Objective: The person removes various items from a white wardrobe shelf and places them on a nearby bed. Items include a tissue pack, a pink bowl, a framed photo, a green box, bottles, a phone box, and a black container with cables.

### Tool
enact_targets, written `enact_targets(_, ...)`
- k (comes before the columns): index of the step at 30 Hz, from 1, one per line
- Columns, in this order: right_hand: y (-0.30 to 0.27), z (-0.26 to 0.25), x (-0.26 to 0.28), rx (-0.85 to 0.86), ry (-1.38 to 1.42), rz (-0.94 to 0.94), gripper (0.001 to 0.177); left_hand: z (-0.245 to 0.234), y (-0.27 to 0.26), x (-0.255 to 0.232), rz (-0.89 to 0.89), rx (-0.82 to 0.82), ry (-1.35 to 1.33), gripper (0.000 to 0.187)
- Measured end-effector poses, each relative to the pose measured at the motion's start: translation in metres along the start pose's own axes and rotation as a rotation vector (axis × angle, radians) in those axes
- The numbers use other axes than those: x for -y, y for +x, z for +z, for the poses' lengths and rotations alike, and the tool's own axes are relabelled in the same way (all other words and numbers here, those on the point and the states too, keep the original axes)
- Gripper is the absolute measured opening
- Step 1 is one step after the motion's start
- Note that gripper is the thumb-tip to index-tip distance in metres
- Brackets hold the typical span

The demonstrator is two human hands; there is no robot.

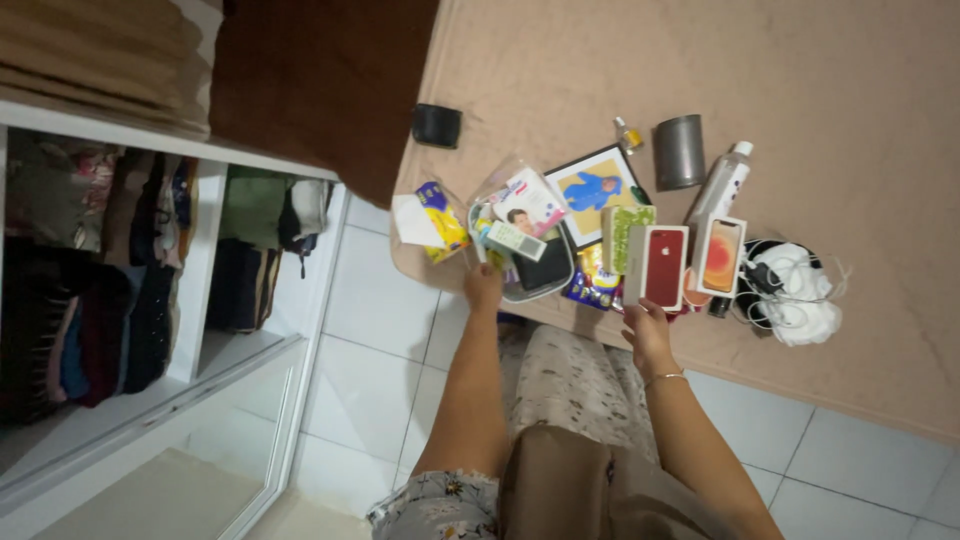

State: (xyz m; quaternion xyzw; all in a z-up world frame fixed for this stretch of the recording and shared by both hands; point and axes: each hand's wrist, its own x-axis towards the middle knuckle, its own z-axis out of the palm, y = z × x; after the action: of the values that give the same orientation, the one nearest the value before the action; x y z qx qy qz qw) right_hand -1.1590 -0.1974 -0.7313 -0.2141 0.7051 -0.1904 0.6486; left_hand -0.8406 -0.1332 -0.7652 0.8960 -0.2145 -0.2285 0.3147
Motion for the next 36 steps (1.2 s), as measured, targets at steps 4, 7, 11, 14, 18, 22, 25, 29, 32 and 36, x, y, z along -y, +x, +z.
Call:
enact_targets(4, 0.000, 0.026, -0.006, 0.024, -0.029, -0.010, 0.057, -0.045, 0.030, 0.005, 0.155, -0.197, 0.238, 0.026)
enact_targets(7, 0.011, 0.039, -0.013, 0.023, -0.072, -0.091, 0.053, -0.068, 0.065, 0.015, 0.380, -0.118, 0.646, 0.025)
enact_targets(11, 0.018, 0.060, -0.032, -0.052, 0.037, -0.058, 0.048, -0.081, 0.116, 0.029, 0.173, -0.137, 0.075, 0.021)
enact_targets(14, 0.006, 0.073, -0.044, -0.112, 0.085, -0.014, 0.049, -0.069, 0.139, 0.039, 0.060, -0.013, -0.266, 0.025)
enact_targets(18, -0.018, 0.081, -0.049, -0.096, 0.063, -0.052, 0.047, -0.072, 0.136, 0.066, -0.305, 0.269, -1.037, 0.039)
enact_targets(22, -0.020, 0.096, -0.042, -0.103, 0.006, -0.013, 0.049, -0.102, 0.127, 0.019, 0.150, 0.073, -0.687, 0.030)
enact_targets(25, -0.025, 0.115, -0.034, -0.048, 0.033, -0.053, 0.049, -0.109, 0.112, 0.016, 0.424, -0.058, -0.412, 0.024)
enact_targets(29, -0.027, 0.136, -0.025, 0.063, -0.008, -0.104, 0.052, -0.100, 0.071, 0.039, 0.078, 0.111, -0.825, 0.026)
enact_targets(32, -0.049, 0.148, 0.012, 0.229, -0.061, -0.128, 0.054, -0.106, 0.024, 0.007, 0.205, 0.148, -0.871, 0.021)
enact_targets(36, -0.124, 0.162, 0.073, 0.421, -0.081, 0.123, 0.070, -0.062, -0.032, -0.006, -0.269, 0.596, -1.322, 0.019)
